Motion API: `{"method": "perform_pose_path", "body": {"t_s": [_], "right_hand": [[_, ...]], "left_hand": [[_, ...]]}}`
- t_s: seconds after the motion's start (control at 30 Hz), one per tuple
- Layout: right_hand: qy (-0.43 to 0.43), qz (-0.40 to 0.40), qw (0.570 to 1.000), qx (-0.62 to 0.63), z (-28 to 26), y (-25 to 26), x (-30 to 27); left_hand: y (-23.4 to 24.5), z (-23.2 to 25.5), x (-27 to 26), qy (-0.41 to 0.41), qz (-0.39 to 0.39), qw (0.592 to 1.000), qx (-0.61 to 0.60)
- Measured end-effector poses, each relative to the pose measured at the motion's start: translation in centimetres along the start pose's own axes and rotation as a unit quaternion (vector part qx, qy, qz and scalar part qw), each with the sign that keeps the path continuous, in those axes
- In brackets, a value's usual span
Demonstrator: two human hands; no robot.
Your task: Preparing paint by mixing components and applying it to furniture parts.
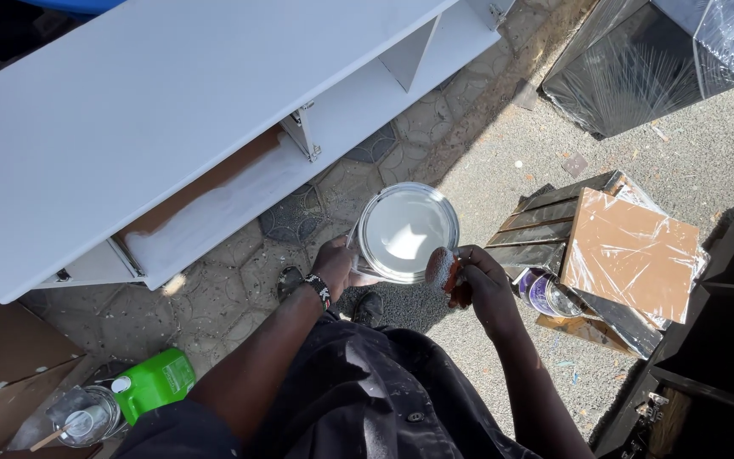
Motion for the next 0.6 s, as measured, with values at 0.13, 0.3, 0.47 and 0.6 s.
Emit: {"method": "perform_pose_path", "body": {"t_s": [0.13,0.3,0.47,0.6], "right_hand": [[0.001,0.007,1.000,0.000,-0.5,-0.2,-0.9],[0.003,0.001,1.000,0.003,0.4,-0.4,-1.1],[0.001,0.000,1.000,0.009,-1.0,-0.9,-2.3],[0.004,-0.012,1.000,0.014,-1.1,-2.1,-2.1]], "left_hand": [[0.2,1.4,1.2,0.010,0.007,0.998,-0.058],[-1.7,1.8,-1.3,0.016,-0.033,0.996,-0.087],[0.4,4.4,-1.5,0.011,-0.020,0.995,-0.093],[-0.6,1.5,-2.3,0.016,-0.038,0.997,-0.071]]}}
Point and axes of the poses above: each hand's wrist, its own x-axis towards the middle knuckle, its own y-axis out of the back of the hand, z = x × y, the point moved 3 cm from there along x, towards the middle knuckle, and after that the axes turned 6 degrees about -y, right-handed, at the moved point
